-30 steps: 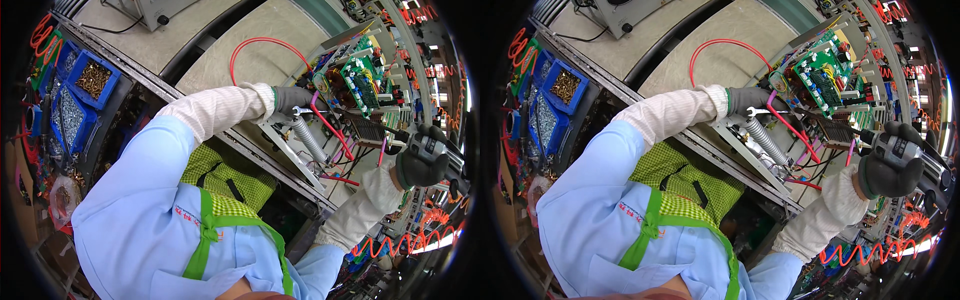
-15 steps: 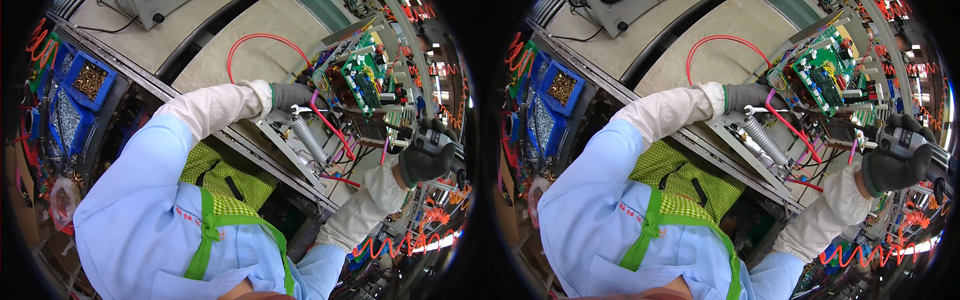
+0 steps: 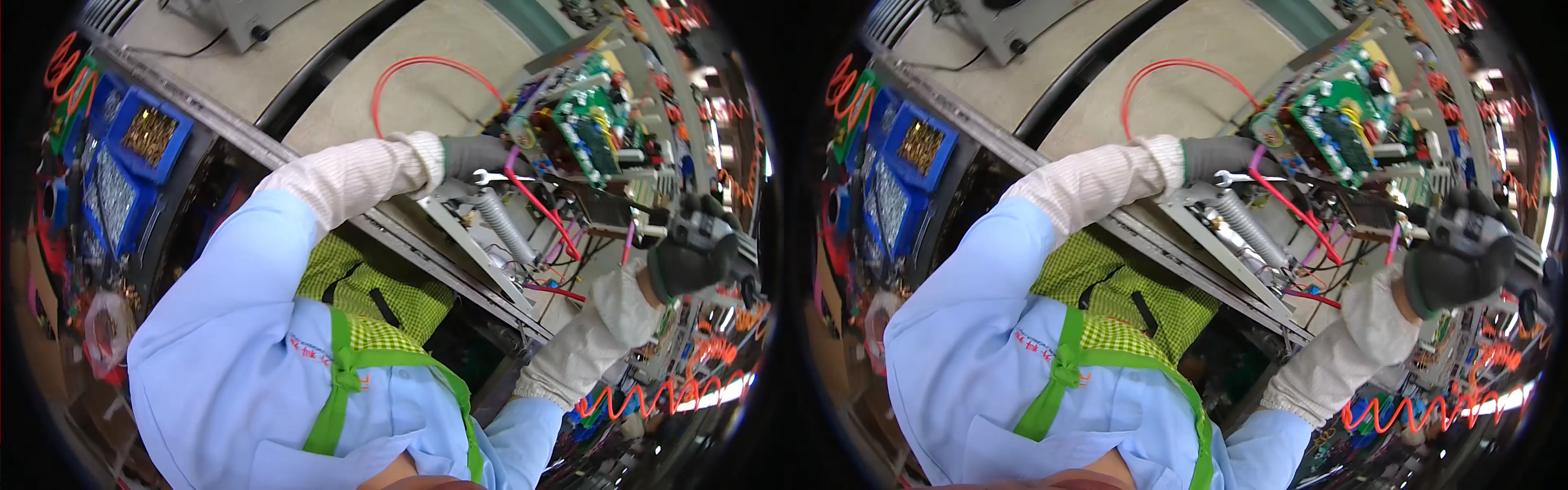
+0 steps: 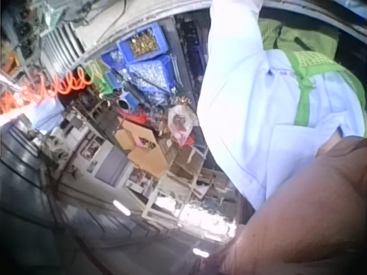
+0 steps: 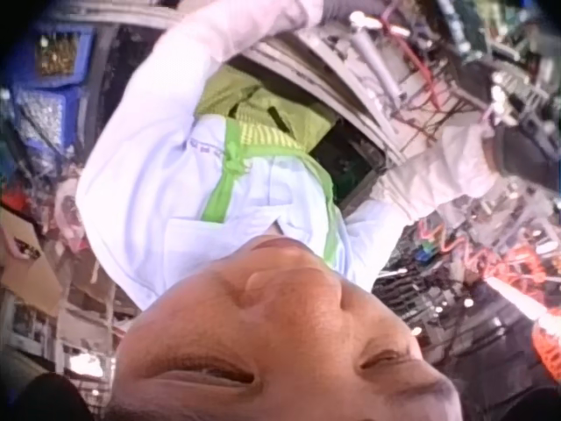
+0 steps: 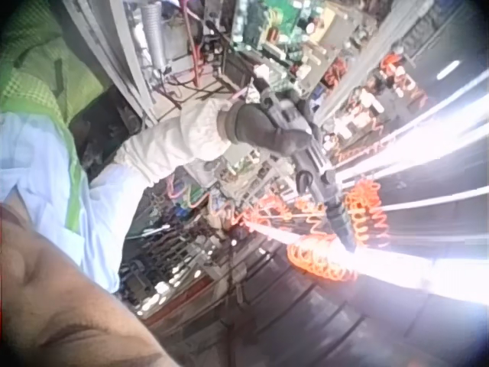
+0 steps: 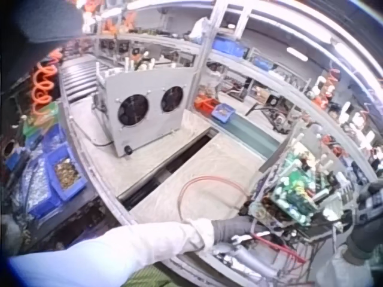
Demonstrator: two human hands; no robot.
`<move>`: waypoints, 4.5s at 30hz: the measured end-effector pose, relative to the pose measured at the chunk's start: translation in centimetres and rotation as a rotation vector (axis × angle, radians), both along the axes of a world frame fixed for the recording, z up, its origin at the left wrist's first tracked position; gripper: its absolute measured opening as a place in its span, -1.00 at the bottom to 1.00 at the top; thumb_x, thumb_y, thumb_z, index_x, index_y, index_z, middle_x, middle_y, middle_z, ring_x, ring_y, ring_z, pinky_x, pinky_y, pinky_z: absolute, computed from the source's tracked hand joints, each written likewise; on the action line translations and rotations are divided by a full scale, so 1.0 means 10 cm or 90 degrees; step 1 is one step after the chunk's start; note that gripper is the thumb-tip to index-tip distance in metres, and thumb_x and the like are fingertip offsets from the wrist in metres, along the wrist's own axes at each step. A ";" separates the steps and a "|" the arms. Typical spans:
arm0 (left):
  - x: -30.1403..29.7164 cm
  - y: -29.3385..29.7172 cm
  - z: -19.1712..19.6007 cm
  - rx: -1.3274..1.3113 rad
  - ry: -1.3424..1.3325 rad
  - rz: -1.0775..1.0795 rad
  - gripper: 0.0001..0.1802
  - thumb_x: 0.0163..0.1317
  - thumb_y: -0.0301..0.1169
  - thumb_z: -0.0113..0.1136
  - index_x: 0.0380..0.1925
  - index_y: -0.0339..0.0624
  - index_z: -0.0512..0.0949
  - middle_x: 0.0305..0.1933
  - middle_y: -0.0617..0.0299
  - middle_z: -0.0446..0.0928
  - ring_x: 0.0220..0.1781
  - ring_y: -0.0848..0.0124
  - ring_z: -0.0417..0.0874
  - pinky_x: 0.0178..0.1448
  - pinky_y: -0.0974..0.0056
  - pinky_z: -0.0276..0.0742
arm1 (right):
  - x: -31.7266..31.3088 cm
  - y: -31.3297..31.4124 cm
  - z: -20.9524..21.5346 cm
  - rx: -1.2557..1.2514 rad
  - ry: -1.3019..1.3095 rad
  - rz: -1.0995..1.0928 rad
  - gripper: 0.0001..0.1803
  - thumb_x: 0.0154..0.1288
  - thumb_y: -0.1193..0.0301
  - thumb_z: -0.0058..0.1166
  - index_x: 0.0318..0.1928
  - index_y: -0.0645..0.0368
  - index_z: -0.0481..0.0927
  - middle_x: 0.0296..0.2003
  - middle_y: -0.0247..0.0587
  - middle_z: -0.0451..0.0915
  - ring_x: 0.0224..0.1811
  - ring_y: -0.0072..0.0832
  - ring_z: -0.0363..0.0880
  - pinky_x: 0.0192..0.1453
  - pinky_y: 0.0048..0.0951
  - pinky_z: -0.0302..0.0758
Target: The person assembles an electronic device on a workbench, using a power drill to fasten components and a wrench to tighten nuts. They handle various wires, circuit boards, and small hardware parts, organizing them into bins and attaching them to the device.
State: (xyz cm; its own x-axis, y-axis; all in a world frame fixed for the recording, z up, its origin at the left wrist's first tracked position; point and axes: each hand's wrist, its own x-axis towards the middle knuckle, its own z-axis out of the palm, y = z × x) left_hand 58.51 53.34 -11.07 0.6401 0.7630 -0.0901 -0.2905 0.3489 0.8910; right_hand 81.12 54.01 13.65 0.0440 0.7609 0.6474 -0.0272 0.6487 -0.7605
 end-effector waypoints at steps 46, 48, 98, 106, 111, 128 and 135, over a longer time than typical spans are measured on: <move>0.20 0.00 0.22 0.250 0.143 -0.076 -0.73 0.34 -0.27 0.14 -0.09 -0.18 0.60 -0.21 0.32 0.61 -0.16 0.54 0.52 -0.08 0.30 0.51 | -0.36 -0.43 0.38 0.095 0.039 -0.030 -0.76 0.19 0.39 0.22 -0.22 0.17 0.43 -0.45 -0.34 0.52 -0.51 -0.63 0.50 -0.49 -0.53 0.47; 0.19 0.01 0.17 0.431 0.143 -0.037 -0.78 0.33 -0.28 0.16 -0.16 -0.17 0.62 -0.25 0.34 0.62 -0.32 0.59 0.54 -0.21 0.40 0.49 | -0.43 -0.64 0.54 0.230 -0.032 -0.003 -0.74 0.27 0.38 0.09 -0.11 0.25 0.41 -0.42 -0.21 0.53 -0.47 -0.47 0.57 -0.45 -0.43 0.51; 0.23 0.10 0.10 0.412 0.913 -0.277 -0.60 0.18 -0.17 0.08 0.03 0.10 0.57 0.02 0.07 0.62 0.04 0.11 0.64 0.04 0.13 0.61 | 0.43 -0.02 0.09 0.012 0.041 -0.230 -0.54 0.17 0.17 0.14 -0.15 0.35 0.46 -0.44 0.05 0.61 -0.50 -0.23 0.63 -0.48 -0.34 0.57; 0.19 0.03 0.41 0.487 0.967 -0.360 -0.62 0.15 -0.18 0.10 -0.02 0.09 0.59 -0.09 0.12 0.64 -0.04 0.13 0.65 -0.04 0.13 0.62 | 0.52 -0.01 0.07 0.014 0.020 -0.207 -0.54 0.20 0.14 0.12 -0.14 0.33 0.47 -0.42 0.03 0.61 -0.47 -0.24 0.63 -0.40 -0.30 0.59; 0.22 0.06 0.28 0.475 0.979 -0.368 -0.63 0.11 -0.16 0.16 -0.07 0.08 0.64 -0.05 0.11 0.64 0.00 0.15 0.65 -0.04 0.11 0.62 | 0.42 -0.05 0.08 0.019 0.033 -0.202 -0.54 0.23 0.14 0.07 -0.13 0.34 0.46 -0.42 0.00 0.59 -0.47 -0.28 0.61 -0.41 -0.34 0.57; 0.21 0.02 0.45 0.493 0.994 -0.417 -0.58 0.09 -0.15 0.19 0.00 0.15 0.63 0.01 0.18 0.64 0.05 0.18 0.64 0.05 0.11 0.61 | 0.44 -0.01 0.03 0.032 0.016 -0.194 -0.50 0.23 0.12 0.06 -0.07 0.36 0.47 -0.40 0.01 0.60 -0.45 -0.28 0.61 -0.39 -0.34 0.54; 0.23 0.09 0.22 0.600 0.974 -0.437 -0.59 0.09 -0.15 0.19 -0.05 0.05 0.66 -0.04 0.17 0.66 0.03 0.19 0.67 0.03 0.13 0.61 | 0.41 0.02 0.01 0.038 0.019 -0.179 -0.50 0.22 0.11 0.07 -0.10 0.35 0.50 -0.39 0.01 0.59 -0.44 -0.27 0.60 -0.36 -0.36 0.53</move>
State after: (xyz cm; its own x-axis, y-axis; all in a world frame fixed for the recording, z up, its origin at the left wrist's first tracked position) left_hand 60.83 54.24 -8.85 0.5952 0.5829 -0.5532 0.7617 -0.6287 0.1570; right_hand 85.22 54.18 13.80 0.2676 0.6764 0.6862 0.1386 0.6777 -0.7221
